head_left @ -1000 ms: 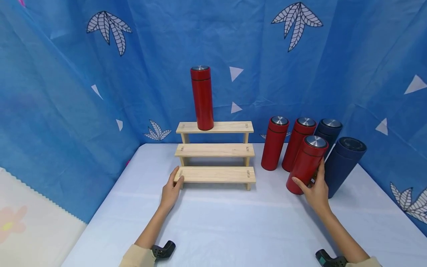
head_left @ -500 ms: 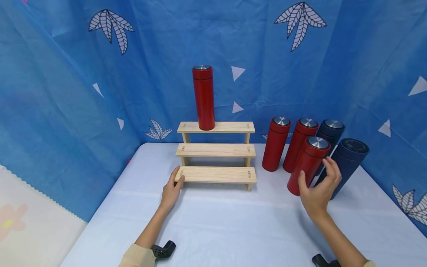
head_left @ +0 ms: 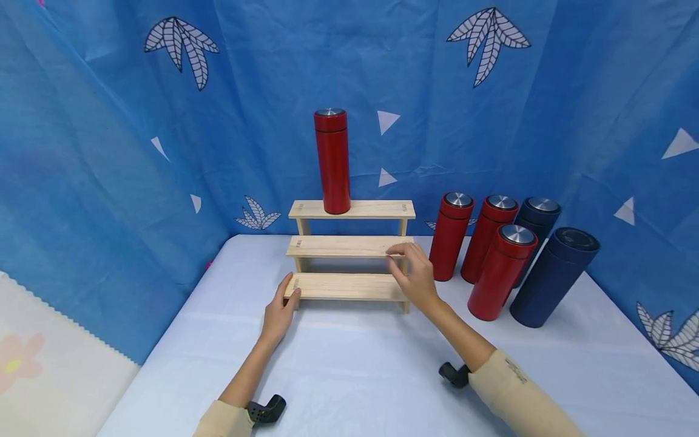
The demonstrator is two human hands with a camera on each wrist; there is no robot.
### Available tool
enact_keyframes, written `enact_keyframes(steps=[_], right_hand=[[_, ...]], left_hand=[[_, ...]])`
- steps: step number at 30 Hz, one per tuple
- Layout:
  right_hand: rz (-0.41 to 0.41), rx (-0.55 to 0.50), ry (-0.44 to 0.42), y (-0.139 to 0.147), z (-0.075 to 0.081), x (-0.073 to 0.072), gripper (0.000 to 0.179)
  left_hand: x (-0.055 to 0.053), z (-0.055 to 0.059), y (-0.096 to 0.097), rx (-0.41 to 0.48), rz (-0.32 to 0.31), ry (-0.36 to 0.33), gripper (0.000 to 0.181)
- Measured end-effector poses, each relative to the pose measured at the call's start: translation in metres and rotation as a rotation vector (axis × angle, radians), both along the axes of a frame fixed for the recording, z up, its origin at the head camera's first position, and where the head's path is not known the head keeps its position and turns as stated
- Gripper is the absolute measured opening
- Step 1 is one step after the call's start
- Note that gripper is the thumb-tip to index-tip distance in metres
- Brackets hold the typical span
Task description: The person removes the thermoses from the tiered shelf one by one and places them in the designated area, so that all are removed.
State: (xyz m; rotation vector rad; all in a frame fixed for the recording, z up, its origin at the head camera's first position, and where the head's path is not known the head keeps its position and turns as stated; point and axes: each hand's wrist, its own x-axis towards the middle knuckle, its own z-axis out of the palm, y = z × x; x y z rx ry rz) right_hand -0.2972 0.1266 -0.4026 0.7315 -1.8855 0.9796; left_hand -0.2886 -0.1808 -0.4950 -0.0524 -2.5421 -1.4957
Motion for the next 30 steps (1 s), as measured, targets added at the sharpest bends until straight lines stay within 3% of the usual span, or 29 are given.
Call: enact_keyframes(steps=[5,9,12,15,18,24,30], right_hand=[[0.043,-0.103,-0.102,-0.038,0.022,-0.039,0.023],[0.094,-0.226,-0.175,-0.062,0.044,-0.063,0.041],[0.129,-0.297,-0.232,-0.075,0.061,-0.072,0.056],[0.151,-0.336,-0.291,-0.083,0.082,-0.069,0.066],[0.171,-0.345,-0.338,-0.088,0.097,-0.068,0.073],[0.159,-0.282,-0.366,-0.09,0.101,-0.103,0.085],[0.185,-0.213,-0.414,-0.091,0.112,-0.111,0.091]], left_hand=[[0.0,0.001,-0.002,0.001,-0.001,-0.011,0.06],[0.001,0.002,-0.002,0.002,-0.008,-0.017,0.06],[0.002,0.003,-0.003,0.006,-0.005,-0.017,0.06],[0.003,0.004,-0.003,0.007,-0.009,-0.023,0.061],[0.004,0.003,-0.005,0.0,-0.014,-0.022,0.062],[0.004,0.0,-0.006,0.009,-0.013,-0.02,0.064],[0.002,0.002,-0.003,0.015,-0.013,-0.007,0.063]])
